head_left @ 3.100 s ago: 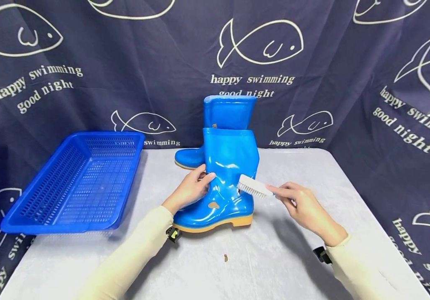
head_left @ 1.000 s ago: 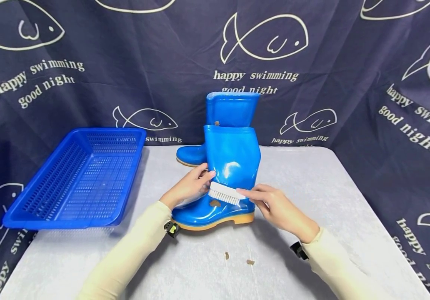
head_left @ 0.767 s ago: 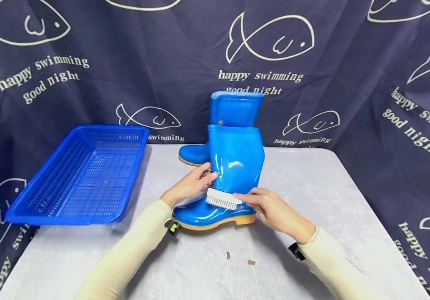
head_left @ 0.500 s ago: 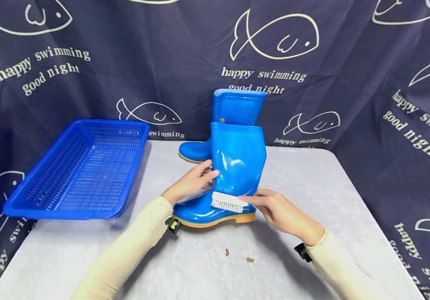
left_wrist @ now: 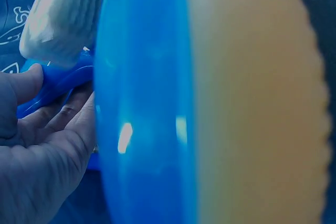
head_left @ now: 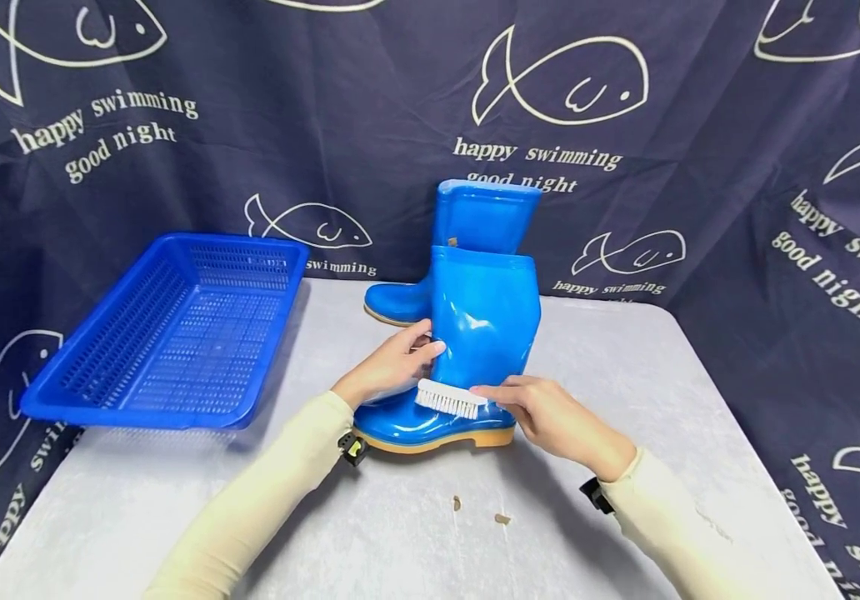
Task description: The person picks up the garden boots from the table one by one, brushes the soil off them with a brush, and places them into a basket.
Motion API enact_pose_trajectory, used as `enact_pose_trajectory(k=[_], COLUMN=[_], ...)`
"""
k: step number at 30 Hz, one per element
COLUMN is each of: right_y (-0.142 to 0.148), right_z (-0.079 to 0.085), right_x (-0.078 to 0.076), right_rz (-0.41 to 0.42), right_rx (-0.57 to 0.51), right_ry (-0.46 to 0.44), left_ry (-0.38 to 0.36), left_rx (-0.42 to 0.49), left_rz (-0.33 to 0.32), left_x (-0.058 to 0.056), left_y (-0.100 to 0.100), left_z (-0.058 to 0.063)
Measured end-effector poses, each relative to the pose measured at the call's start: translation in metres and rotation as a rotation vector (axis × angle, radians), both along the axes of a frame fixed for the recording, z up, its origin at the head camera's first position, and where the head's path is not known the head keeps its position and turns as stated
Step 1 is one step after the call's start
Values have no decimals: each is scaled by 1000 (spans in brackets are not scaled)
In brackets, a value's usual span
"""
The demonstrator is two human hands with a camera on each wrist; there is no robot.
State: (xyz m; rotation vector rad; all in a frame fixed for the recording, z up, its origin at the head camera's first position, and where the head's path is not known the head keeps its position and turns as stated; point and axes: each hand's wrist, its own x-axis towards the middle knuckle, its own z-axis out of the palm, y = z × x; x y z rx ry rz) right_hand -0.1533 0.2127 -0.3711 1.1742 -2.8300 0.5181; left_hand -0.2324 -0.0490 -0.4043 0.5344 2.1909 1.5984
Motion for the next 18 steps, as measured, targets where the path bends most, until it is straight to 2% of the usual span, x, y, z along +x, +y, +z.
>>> enact_pose_trajectory(k=[3,5,10,13,14,18], right_y=[6,8,5,1,0,-1], right_z=[-1,0,4,6,6,6], right_x=[4,5,3,1,1,2], right_rz=[35,45,-4,-34,-34,-3], right_rx=[-9,-25,-46,-6,9,56], right_ry=[-41,-37,79,135,136,78], left_ry=[-21,-15,14,33,41,21], left_rx=[23,15,-48,-90,-103,-53], left_rz=[-8,-3,14,23,24,4], left_x=[0,-1,1,3,3,3], left_y=[2,0,-3,-3,-3,-2], left_z=[-2,-1,0,0,0,1])
